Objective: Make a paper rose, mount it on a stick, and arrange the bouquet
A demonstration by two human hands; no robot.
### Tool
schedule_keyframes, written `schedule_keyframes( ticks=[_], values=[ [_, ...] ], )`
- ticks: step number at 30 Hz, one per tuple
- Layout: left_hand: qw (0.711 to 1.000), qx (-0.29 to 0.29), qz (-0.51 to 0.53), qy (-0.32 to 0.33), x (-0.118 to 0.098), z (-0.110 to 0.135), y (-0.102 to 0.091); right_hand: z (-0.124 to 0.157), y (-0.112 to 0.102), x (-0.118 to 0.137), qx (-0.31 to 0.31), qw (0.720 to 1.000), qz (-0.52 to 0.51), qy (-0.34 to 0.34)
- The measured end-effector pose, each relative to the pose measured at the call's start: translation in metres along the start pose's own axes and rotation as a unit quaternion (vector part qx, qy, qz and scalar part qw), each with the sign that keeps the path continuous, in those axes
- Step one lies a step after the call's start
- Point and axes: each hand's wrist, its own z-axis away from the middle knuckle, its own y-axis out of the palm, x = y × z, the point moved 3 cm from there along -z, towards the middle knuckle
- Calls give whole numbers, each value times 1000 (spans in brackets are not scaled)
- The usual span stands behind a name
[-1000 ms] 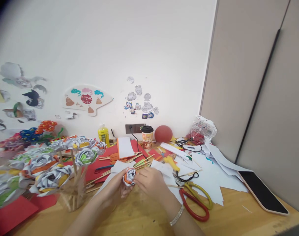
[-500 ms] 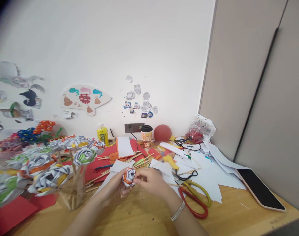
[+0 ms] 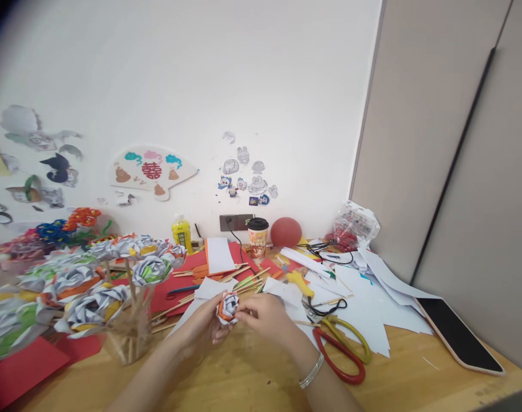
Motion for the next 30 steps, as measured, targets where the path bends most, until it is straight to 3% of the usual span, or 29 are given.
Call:
schedule_keyframes(
  ticks=[5,9,19,26,30],
  values=[
    [1000,-5,-18,-8,2,-1,-1,-1,3,-2,23,988,132,-75],
    [1000,-4,-25,-14,3,-1,-1,0,6,-5,22,982,164,-92],
    [999,-19,-28,-17,4,-1,-2,1,2,-5,48,997,42,37],
    [999,-1,-29,-19,4,-1,-3,2,-1,0,35,999,36,-10],
    [999,2,-25,-20,2,2,-2,1,-2,1,31,999,35,-4]
  ],
)
